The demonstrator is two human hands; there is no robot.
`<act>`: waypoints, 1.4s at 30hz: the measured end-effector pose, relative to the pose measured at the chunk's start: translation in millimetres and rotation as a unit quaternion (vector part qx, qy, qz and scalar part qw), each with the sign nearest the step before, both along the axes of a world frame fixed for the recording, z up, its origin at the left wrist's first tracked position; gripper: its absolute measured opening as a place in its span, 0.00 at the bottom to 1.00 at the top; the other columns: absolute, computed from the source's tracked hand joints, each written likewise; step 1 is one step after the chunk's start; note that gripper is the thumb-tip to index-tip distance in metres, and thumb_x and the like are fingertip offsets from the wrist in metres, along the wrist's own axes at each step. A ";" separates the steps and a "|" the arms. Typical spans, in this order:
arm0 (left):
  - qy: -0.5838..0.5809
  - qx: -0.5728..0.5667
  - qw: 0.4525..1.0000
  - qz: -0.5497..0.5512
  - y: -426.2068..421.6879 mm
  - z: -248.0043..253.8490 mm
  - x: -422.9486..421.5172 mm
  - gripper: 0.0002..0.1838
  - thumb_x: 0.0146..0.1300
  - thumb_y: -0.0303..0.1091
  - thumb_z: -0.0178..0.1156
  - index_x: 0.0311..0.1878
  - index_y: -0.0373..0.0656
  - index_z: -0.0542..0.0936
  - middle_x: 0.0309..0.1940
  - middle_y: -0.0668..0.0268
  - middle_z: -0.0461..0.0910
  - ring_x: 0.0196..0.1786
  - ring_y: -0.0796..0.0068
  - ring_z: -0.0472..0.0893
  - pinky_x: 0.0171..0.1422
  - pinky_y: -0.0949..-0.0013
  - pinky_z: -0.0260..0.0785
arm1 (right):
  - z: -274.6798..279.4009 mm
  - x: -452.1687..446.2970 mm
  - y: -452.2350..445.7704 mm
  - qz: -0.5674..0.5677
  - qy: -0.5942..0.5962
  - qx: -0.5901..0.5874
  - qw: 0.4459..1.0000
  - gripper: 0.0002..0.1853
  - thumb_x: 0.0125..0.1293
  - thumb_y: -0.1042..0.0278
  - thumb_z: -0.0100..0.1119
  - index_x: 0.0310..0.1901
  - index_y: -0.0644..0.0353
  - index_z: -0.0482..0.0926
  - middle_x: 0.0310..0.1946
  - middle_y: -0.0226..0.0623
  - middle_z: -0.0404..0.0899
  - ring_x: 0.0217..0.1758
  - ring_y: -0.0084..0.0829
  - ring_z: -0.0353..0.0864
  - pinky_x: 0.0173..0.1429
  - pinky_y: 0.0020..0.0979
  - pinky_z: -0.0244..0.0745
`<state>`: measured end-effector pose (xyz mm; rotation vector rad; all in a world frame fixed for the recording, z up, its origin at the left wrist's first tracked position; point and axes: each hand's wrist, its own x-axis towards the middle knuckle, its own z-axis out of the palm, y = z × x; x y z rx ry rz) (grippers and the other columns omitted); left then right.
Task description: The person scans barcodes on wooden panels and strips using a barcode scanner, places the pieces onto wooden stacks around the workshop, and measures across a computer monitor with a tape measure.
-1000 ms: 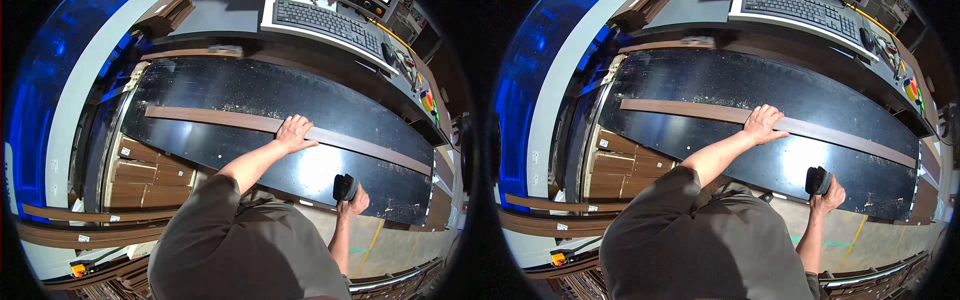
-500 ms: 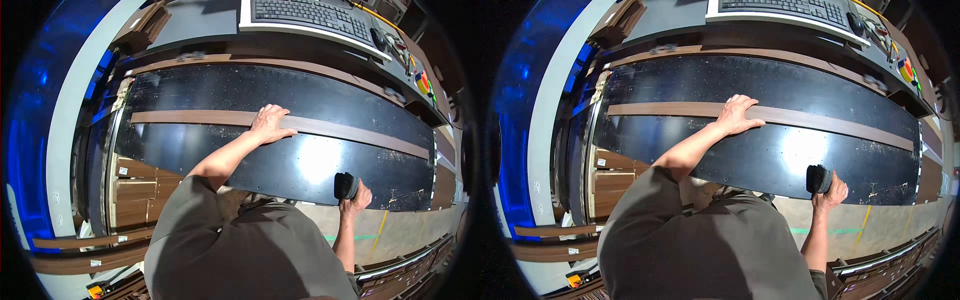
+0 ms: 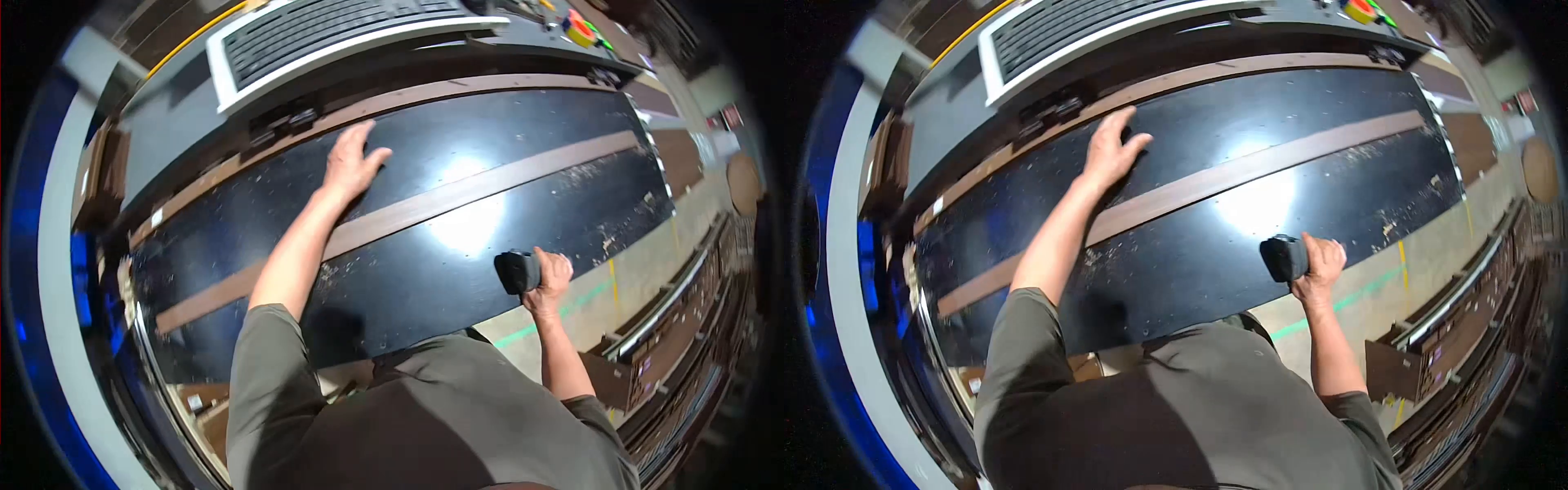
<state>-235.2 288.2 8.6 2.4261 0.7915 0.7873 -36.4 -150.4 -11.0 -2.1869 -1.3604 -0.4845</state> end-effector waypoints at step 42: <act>0.154 -0.017 0.988 0.008 -159.0 29.7 84.1 0.36 0.62 0.56 0.73 0.63 0.34 0.81 0.61 0.49 0.81 0.65 0.46 0.77 0.73 0.47 0.67 | -12.7 11.2 -9.7 0.047 0.062 0.113 0.991 0.31 0.37 0.73 0.64 0.51 0.55 0.86 0.39 0.38 0.84 0.46 0.44 0.83 0.56 0.47 0.72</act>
